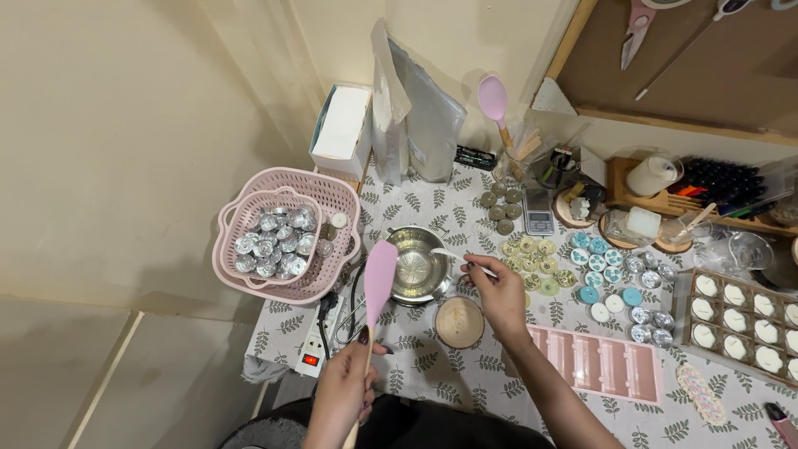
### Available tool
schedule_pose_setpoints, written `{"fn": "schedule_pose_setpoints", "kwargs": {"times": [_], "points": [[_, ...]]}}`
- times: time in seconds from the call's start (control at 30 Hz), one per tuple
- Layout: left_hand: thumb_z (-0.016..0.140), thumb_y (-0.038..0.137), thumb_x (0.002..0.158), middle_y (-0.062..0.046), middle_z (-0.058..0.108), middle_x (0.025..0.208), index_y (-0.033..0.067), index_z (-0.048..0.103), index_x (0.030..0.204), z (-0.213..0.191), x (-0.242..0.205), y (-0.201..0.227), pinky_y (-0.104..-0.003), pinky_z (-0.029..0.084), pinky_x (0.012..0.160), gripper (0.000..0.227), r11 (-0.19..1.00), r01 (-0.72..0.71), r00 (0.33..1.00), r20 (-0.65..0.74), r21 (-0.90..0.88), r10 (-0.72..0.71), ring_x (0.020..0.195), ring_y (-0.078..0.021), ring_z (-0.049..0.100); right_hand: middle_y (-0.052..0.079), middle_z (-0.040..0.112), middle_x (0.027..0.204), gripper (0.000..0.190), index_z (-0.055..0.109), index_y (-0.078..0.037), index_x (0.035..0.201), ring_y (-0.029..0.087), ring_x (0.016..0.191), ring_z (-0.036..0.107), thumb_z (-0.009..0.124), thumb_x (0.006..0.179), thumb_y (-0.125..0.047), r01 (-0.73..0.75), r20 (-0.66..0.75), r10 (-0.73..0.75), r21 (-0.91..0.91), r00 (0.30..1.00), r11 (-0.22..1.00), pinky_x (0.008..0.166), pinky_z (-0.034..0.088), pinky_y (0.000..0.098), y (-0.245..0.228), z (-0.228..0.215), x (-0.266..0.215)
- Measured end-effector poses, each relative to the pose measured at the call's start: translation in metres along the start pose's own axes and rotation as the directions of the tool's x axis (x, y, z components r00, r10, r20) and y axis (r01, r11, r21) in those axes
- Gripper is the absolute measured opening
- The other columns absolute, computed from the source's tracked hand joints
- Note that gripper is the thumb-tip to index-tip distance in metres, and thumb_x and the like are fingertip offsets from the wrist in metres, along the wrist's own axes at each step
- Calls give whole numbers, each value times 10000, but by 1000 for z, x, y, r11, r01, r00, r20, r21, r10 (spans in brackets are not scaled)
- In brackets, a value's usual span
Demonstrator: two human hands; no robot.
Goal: Preparing and checking the temperature of melted wax for candle making.
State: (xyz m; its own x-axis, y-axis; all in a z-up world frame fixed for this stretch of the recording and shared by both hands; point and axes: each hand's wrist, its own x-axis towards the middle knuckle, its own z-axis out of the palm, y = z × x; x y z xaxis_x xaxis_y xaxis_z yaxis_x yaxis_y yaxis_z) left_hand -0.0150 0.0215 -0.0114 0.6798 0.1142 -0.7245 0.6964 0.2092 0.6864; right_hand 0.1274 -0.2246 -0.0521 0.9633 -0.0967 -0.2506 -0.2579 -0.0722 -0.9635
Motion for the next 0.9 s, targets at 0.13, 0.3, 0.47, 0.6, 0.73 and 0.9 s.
{"fn": "schedule_pose_setpoints", "kwargs": {"times": [0.13,0.3,0.47,0.6,0.73,0.9], "points": [[448,343,1034,9,394,564,62,706,1063,-5,-15,11,-273,232,345,382,1000,-11,1000,3,2,11,377,-66,309,130,789,998,270,720,29,1175,127,812,691,580,955,-39,-4,20,2,61,1000,998,770,578,281,5,-1,0],[476,420,1047,1,376,550,65,707,1059,-6,-41,35,-276,220,348,423,1000,-25,997,-69,6,25,362,-82,303,136,775,988,264,708,43,1168,127,810,685,561,964,-38,-21,29,19,83,999,996,782,582,282,5,0,-2],[478,397,1040,0,384,540,62,714,1042,-2,-47,42,-282,224,343,410,997,-72,995,-71,-31,69,356,-85,306,141,767,976,262,696,57,1172,145,798,659,566,966,-41,-76,49,70,142,996,987,776,571,296,9,2,-3],[543,317,1009,23,406,561,56,724,1066,8,-25,26,-266,231,359,323,988,-151,985,-88,-35,147,385,-65,323,166,742,995,262,666,66,1187,176,823,676,561,988,-68,-159,127,127,290,984,944,798,578,322,12,3,-10],[574,339,1035,42,452,586,68,754,1097,19,-10,21,-226,278,397,331,919,-335,939,-2,208,343,451,-21,377,188,737,1042,269,640,74,1211,188,860,682,558,1001,-74,-185,173,124,406,977,895,841,569,324,6,-8,-26],[528,344,1021,9,464,600,106,554,1145,54,-6,42,-241,241,369,270,987,-157,950,280,42,140,406,-55,344,160,750,1130,291,597,34,1232,194,927,699,553,953,-40,-148,104,112,467,988,872,883,558,337,11,-47,-55]]}}
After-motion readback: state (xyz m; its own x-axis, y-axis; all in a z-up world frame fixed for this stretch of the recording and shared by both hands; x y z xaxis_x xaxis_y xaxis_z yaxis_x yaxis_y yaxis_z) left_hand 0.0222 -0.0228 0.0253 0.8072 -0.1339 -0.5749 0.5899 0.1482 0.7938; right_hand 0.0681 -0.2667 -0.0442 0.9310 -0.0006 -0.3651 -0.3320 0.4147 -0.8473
